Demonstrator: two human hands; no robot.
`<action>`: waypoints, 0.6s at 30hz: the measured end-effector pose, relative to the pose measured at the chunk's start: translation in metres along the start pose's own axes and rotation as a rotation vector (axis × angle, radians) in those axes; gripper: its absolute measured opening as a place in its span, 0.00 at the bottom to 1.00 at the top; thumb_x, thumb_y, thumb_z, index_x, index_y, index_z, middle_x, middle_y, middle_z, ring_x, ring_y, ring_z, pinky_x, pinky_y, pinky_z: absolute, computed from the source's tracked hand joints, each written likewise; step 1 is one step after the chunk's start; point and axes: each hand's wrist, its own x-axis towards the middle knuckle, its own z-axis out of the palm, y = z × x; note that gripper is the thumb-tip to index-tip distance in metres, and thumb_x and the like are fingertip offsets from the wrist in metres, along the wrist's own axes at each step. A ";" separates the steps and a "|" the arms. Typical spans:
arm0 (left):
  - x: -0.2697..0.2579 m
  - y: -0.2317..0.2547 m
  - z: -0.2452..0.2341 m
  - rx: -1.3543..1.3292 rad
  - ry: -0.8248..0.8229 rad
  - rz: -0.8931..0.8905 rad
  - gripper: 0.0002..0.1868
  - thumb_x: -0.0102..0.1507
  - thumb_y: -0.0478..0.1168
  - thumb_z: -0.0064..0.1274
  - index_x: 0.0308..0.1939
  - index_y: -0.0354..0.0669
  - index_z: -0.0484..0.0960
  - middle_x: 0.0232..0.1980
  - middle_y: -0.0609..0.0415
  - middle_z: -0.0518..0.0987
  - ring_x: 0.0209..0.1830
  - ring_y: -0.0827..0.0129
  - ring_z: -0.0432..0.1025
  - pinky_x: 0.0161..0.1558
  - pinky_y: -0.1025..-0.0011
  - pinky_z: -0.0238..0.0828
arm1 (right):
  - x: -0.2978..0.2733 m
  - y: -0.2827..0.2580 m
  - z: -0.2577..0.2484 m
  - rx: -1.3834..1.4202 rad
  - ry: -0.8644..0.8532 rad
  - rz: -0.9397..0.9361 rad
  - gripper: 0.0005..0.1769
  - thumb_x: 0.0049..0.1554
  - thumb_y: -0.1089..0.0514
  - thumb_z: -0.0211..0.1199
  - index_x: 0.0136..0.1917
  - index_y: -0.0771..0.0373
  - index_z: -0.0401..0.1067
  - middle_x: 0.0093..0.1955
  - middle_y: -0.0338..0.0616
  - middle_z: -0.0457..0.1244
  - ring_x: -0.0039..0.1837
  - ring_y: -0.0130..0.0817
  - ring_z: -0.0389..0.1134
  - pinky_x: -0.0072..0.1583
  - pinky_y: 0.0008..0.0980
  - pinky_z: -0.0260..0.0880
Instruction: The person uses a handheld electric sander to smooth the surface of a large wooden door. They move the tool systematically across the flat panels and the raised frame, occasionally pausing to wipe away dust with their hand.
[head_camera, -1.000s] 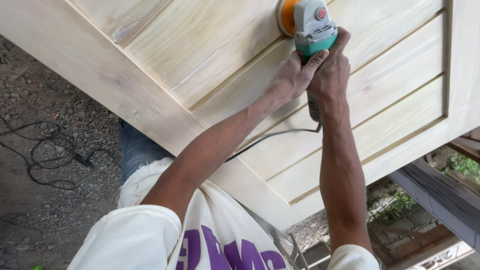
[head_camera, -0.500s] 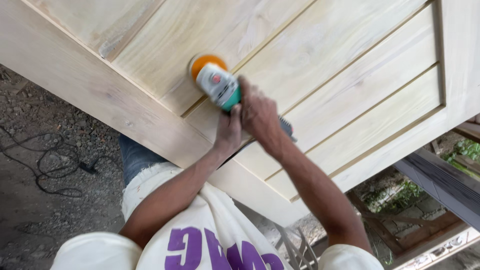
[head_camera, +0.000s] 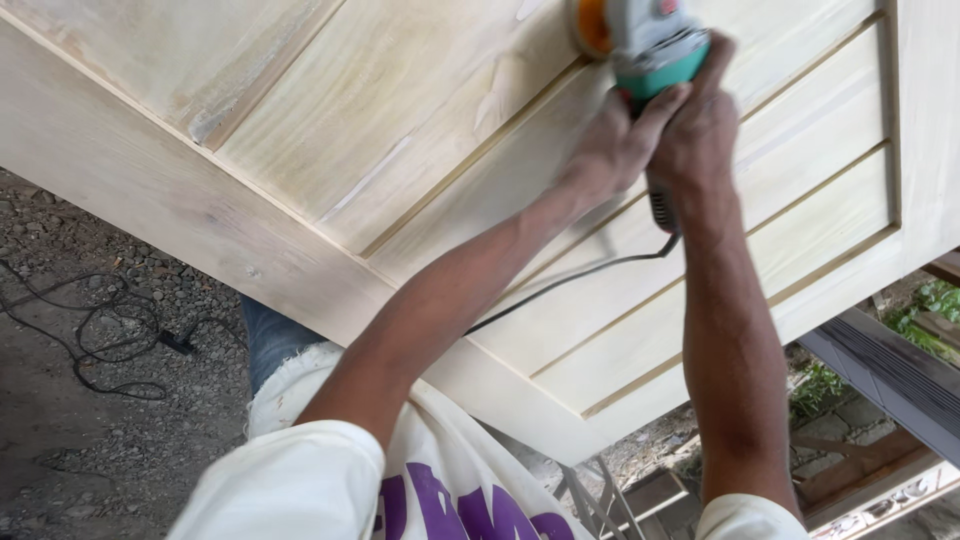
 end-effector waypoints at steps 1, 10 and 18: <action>0.011 0.011 0.009 -0.033 -0.020 0.006 0.52 0.57 0.77 0.39 0.62 0.30 0.69 0.38 0.39 0.85 0.32 0.52 0.84 0.30 0.58 0.82 | 0.007 0.010 -0.006 0.024 0.028 -0.036 0.36 0.71 0.53 0.70 0.70 0.60 0.41 0.49 0.63 0.71 0.45 0.56 0.76 0.42 0.44 0.80; -0.045 -0.037 -0.063 0.990 0.303 0.848 0.27 0.75 0.58 0.39 0.69 0.45 0.67 0.72 0.45 0.73 0.77 0.52 0.63 0.79 0.46 0.52 | 0.066 0.082 -0.041 -0.152 0.120 -0.150 0.38 0.56 0.61 0.67 0.70 0.70 0.46 0.48 0.60 0.69 0.43 0.50 0.75 0.42 0.37 0.80; -0.145 -0.042 -0.260 1.455 -0.009 0.305 0.43 0.75 0.69 0.22 0.85 0.47 0.45 0.87 0.51 0.42 0.87 0.53 0.36 0.80 0.44 0.26 | 0.012 0.027 0.000 0.007 0.037 -0.012 0.35 0.54 0.65 0.65 0.68 0.70 0.51 0.48 0.55 0.68 0.42 0.45 0.74 0.45 0.38 0.79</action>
